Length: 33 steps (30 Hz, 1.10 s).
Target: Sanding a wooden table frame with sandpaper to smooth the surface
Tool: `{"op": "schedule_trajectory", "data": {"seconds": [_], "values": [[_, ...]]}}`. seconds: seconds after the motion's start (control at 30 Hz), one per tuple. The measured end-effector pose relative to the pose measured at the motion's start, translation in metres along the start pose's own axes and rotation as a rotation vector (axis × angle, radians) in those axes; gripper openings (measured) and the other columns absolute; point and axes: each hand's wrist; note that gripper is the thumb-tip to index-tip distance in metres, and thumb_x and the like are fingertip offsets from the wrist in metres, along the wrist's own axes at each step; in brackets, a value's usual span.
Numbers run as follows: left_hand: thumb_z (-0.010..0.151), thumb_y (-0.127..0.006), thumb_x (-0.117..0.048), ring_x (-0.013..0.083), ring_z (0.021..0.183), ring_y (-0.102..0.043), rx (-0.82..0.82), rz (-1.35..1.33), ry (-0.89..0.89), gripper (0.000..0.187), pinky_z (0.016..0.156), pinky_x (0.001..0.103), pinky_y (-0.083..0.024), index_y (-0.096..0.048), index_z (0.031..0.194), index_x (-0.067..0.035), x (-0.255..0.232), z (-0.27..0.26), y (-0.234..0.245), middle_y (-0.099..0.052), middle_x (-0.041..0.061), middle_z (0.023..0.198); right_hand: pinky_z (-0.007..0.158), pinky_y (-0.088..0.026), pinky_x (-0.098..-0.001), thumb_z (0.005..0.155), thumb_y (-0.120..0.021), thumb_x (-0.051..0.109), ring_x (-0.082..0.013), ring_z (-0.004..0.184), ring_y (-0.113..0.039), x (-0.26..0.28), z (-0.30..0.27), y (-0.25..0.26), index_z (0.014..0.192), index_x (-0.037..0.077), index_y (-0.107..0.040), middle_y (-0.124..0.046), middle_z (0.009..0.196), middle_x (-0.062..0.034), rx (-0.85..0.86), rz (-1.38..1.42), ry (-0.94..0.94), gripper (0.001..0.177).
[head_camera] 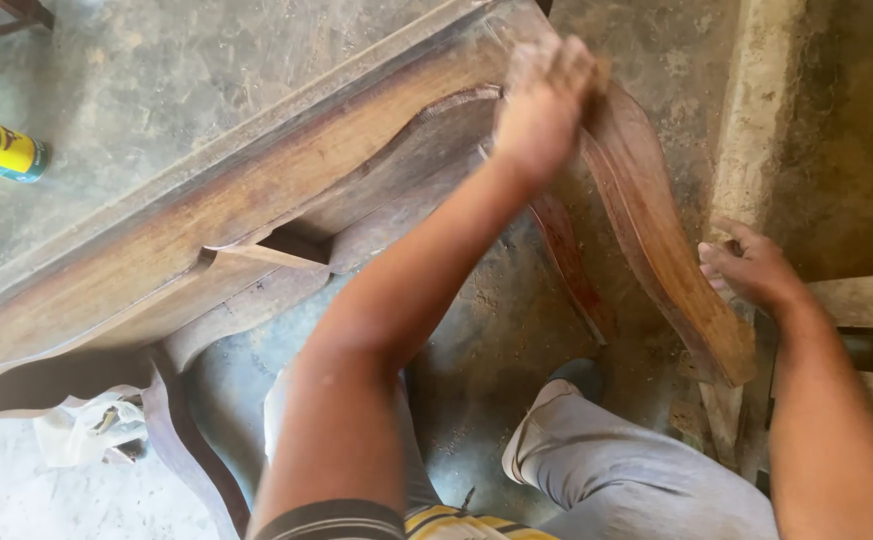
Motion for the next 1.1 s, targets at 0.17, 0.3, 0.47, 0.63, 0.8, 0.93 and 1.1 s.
{"op": "schedule_trajectory", "data": {"seconds": [0.17,0.3,0.47,0.63,0.8,0.93,1.1], "values": [[0.088,-0.057,0.015,0.0355,0.144,-0.034,-0.092,-0.156,-0.155,0.077,0.127,0.056,-0.026,-0.047,0.154,-0.023,0.026,0.011,-0.012,-0.04,0.005,0.156,0.078,-0.054,-0.0445,0.105,-0.06,0.011,-0.0341,0.089,-0.061,-0.006,0.004,0.002,0.162,0.002,-0.042,-0.065,0.11,-0.0311,-0.007,-0.04,0.034,0.061],[0.095,-0.059,0.004,0.0345,0.153,-0.026,-0.001,-0.255,0.059,0.058,0.13,0.051,-0.015,-0.046,0.15,-0.011,0.024,0.018,-0.016,-0.038,0.005,0.162,0.073,-0.052,-0.0443,0.103,-0.061,0.01,-0.0353,0.084,-0.06,-0.004,0.003,0.001,0.162,0.0,-0.043,-0.065,0.105,-0.0322,0.004,0.016,0.086,0.063],[0.084,-0.059,0.014,0.0296,0.126,-0.045,-0.121,0.008,-0.211,0.085,0.109,0.039,-0.043,-0.046,0.156,-0.028,0.037,0.012,-0.019,-0.045,0.003,0.153,0.076,-0.052,-0.0435,0.103,-0.061,0.013,-0.0351,0.083,-0.061,0.002,-0.004,0.001,0.163,0.003,-0.042,-0.066,0.106,-0.0307,-0.02,-0.074,0.028,0.064],[0.1,-0.047,-0.016,0.0272,0.157,-0.016,0.104,-0.067,-0.16,0.063,0.127,0.053,-0.005,-0.032,0.161,-0.017,0.012,-0.004,0.036,-0.024,0.004,0.17,0.092,-0.049,-0.0474,0.102,-0.061,0.017,-0.0374,0.101,-0.064,0.02,-0.016,-0.001,0.162,0.007,-0.044,-0.066,0.124,-0.0303,-0.041,-0.206,-0.01,0.064],[0.1,-0.046,-0.013,0.0268,0.16,0.001,0.135,-0.207,-0.699,0.075,0.133,0.05,0.0,-0.016,0.168,-0.019,-0.084,-0.098,0.012,-0.007,0.003,0.175,0.106,-0.045,-0.0628,0.096,-0.062,0.025,-0.0461,0.134,-0.05,0.041,-0.029,-0.006,0.162,0.024,-0.043,-0.047,0.153,-0.0304,-0.073,-0.308,-0.11,0.068],[0.086,-0.058,0.005,0.0283,0.147,-0.044,-0.053,-0.324,-0.519,0.08,0.117,0.037,-0.043,-0.034,0.158,-0.02,-0.043,-0.034,-0.002,-0.038,0.009,0.166,0.087,-0.05,-0.0494,0.097,-0.064,0.02,-0.0392,0.101,-0.061,0.013,-0.01,0.0,0.164,0.013,-0.044,-0.061,0.128,-0.0309,-0.067,-0.252,0.029,0.071],[0.093,-0.06,-0.014,0.0248,0.135,-0.049,-0.345,-0.415,-0.053,0.029,0.116,0.045,-0.037,-0.069,0.12,-0.019,0.018,0.02,-0.014,-0.063,-0.001,0.137,0.075,-0.05,-0.0438,0.098,-0.065,0.017,-0.033,0.083,-0.058,0.008,-0.009,0.0,0.166,0.011,-0.041,-0.063,0.118,-0.0279,-0.036,-0.117,0.019,0.072]]}}
Point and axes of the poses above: each hand's wrist, its own z-axis towards the middle knuckle, its own y-axis out of the back of the hand, x = y × z
